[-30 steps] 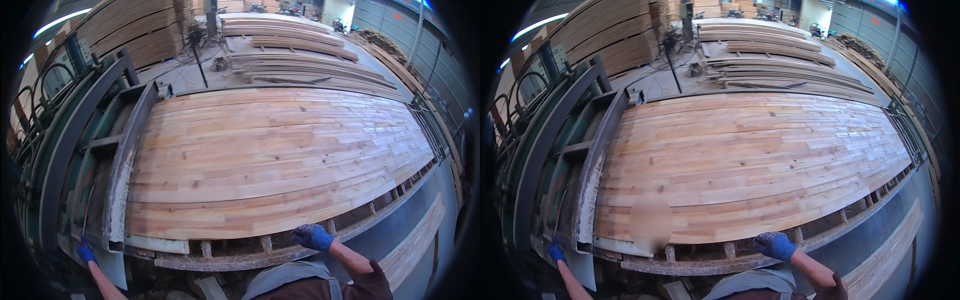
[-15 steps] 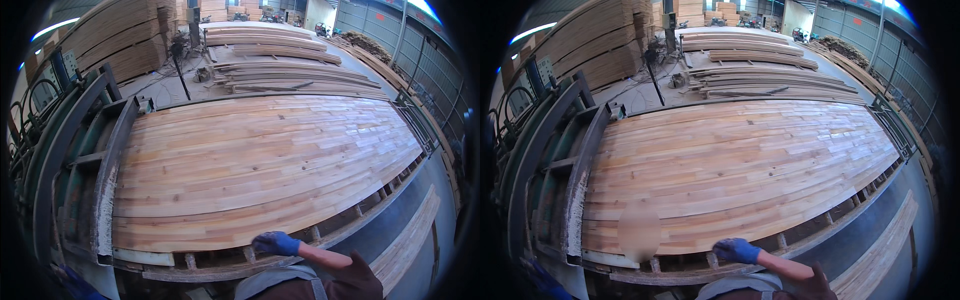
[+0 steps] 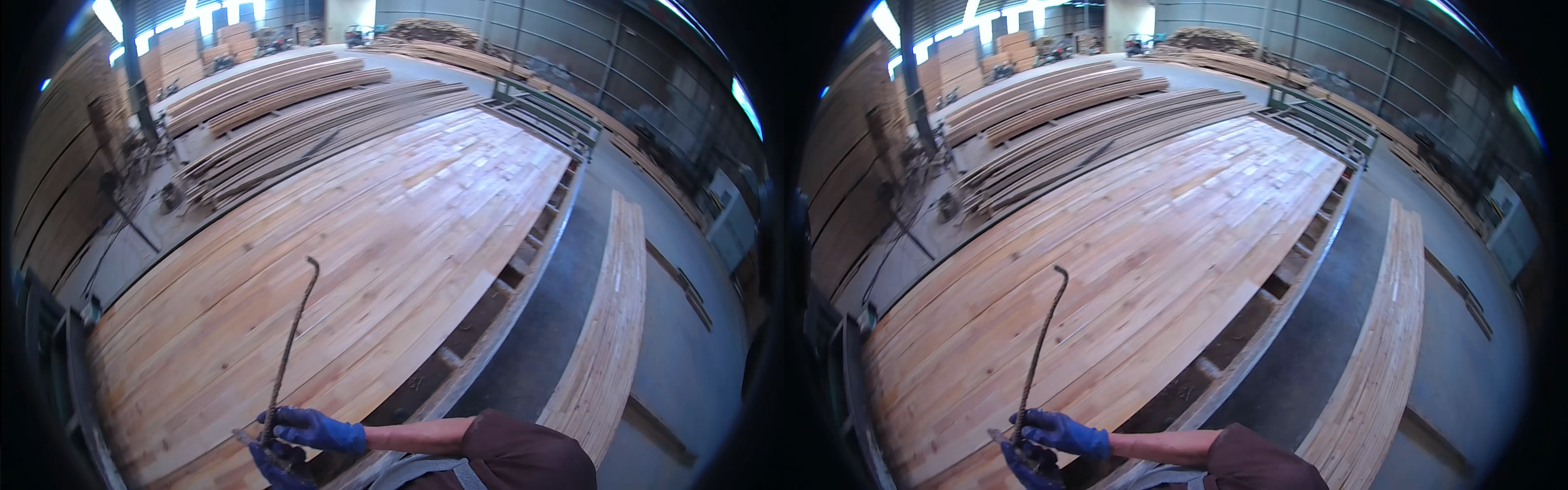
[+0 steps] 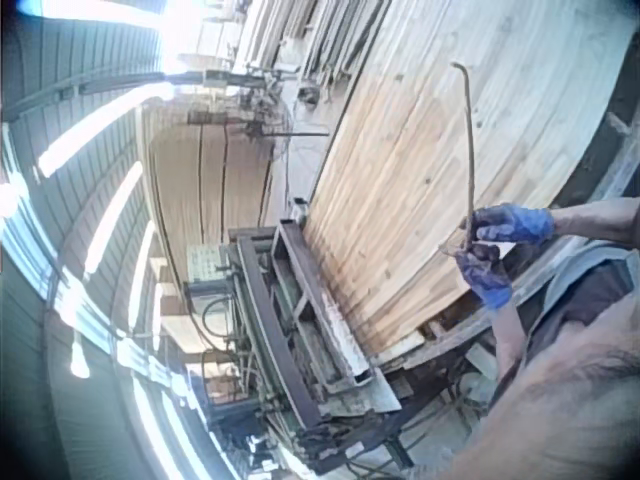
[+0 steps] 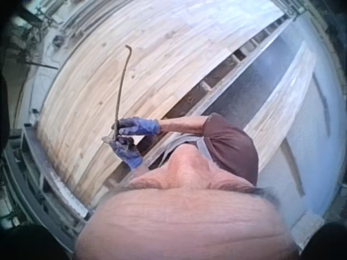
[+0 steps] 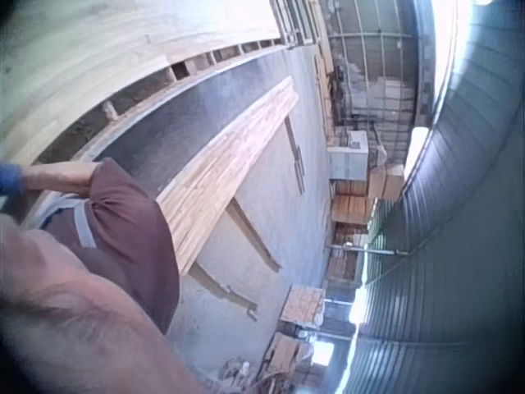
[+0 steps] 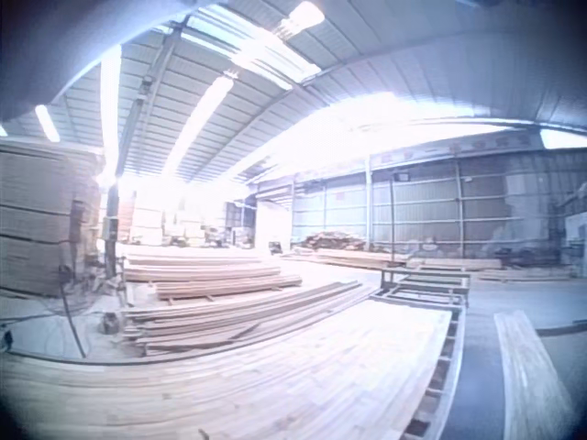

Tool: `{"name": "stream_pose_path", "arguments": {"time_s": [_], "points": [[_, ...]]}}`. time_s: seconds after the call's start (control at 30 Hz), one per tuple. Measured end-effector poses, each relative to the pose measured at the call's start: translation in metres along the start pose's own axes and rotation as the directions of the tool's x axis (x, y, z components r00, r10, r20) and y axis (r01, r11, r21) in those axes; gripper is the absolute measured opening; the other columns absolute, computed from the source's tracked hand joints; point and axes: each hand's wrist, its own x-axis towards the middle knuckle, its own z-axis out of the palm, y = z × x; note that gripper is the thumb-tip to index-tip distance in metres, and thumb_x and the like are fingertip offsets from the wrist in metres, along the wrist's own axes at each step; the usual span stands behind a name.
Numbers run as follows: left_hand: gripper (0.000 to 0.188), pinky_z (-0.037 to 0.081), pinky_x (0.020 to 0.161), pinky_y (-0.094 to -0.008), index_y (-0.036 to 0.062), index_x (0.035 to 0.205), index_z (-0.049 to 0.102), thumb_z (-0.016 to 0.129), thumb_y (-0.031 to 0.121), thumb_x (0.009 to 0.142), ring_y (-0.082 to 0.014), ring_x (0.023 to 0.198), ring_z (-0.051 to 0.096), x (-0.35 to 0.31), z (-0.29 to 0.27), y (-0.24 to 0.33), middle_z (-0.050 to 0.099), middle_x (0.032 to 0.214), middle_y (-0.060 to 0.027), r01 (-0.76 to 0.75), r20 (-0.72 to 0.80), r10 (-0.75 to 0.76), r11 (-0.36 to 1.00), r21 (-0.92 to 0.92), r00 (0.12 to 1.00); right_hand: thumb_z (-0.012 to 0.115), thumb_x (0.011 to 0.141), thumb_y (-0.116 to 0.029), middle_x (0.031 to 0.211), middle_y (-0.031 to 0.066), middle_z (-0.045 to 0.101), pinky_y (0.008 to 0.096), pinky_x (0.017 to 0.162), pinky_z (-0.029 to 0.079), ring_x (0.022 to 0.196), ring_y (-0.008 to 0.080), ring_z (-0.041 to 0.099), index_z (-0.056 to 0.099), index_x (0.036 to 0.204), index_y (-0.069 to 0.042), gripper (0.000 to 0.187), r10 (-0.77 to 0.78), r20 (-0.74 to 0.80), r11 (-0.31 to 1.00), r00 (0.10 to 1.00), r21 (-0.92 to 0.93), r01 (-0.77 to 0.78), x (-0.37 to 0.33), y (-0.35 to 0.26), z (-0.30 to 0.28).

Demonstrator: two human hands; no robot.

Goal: The person arranges long wooden planks on a large metal rack in a workshop. They use a metal crowbar to adjust the position of the planks and a white block to clean or smooth the rack's surface. The person also handles a long metal bar, placing it on the rack before continuing to organize the wood.

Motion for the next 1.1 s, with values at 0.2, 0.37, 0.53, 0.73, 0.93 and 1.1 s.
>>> {"name": "stream_pose_path", "arguments": {"time_s": [0.2,0.37,0.53,0.73,0.93,1.1], "points": [[0.047,0.058,0.078,-0.0368,0.0158,0.140,0.052,0.046,0.047,0.105,-0.0188,0.100,0.064,-0.037,0.135,-0.162,0.065,0.115,-0.0021,0.678,0.587,-0.544,0.735,-0.012,0.599,0.058,0.102,-0.012,0.117,0.0073,0.067,0.0313,0.098,0.051,0.111,0.0142,0.063,0.060,0.127,-0.001,0.028,-0.065,-0.456,0.987,0.887,0.103,0.126,-0.116,-0.087,-0.154],[0.042,0.054,0.089,-0.0453,0.0170,0.126,0.058,0.045,0.050,0.104,-0.0215,0.102,0.064,-0.084,0.209,-0.265,0.066,0.114,-0.0041,0.724,0.657,-0.745,0.517,0.457,0.116,0.059,0.102,-0.015,0.098,0.0049,0.071,0.0308,0.084,0.055,0.093,0.0109,0.065,0.065,0.112,-0.001,0.019,-0.168,-0.690,0.937,0.704,-0.334,-0.103,-0.244,-0.147,-0.238],[0.045,0.057,0.083,-0.0421,0.0091,0.128,0.063,0.060,0.043,0.099,-0.0245,0.092,0.068,-0.100,0.234,-0.364,0.070,0.109,-0.0033,0.273,0.663,-0.698,0.716,0.642,0.271,0.060,0.098,-0.014,0.097,0.0073,0.072,0.0305,0.080,0.055,0.089,0.0151,0.067,0.066,0.111,-0.002,0.018,-0.139,-0.695,0.924,0.706,-0.347,-0.160,-0.303,-0.158,-0.306],[0.033,0.055,0.078,-0.0364,0.0026,0.115,0.068,0.060,0.031,0.100,-0.0212,0.088,0.065,-0.185,0.243,-0.316,0.071,0.102,-0.0088,-0.568,0.845,-0.266,0.643,0.514,0.464,0.055,0.098,-0.013,0.079,0.0075,0.066,0.0304,0.067,0.053,0.072,0.0137,0.063,0.065,0.099,0.001,0.018,-0.127,-0.618,0.759,0.776,-0.564,-0.325,-0.373,-0.191,-0.340],[0.020,0.056,0.088,-0.0301,0.0047,0.118,0.067,0.061,0.016,0.102,-0.0143,0.103,0.066,-0.262,0.071,-0.290,0.069,0.110,-0.0072,0.017,0.130,-0.060,0.952,0.305,0.990,0.054,0.098,-0.009,0.072,0.0029,0.063,0.0277,0.063,0.049,0.067,0.0114,0.059,0.064,0.100,0.001,0.015,0.176,0.007,0.731,0.984,-0.671,-0.126,-0.330,-0.162,-0.300],[0.025,0.056,0.091,-0.0320,0.0038,0.124,0.064,0.060,0.016,0.102,-0.0149,0.104,0.066,-0.379,-0.076,-0.254,0.069,0.113,-0.0081,-0.092,-0.296,0.166,0.964,0.248,0.941,0.059,0.097,-0.014,0.072,0.0030,0.065,0.0246,0.060,0.048,0.063,0.0098,0.059,0.064,0.098,-0.001,0.014,0.434,0.433,0.860,0.790,-0.459,-0.222,-0.299,-0.093,-0.137]]}}
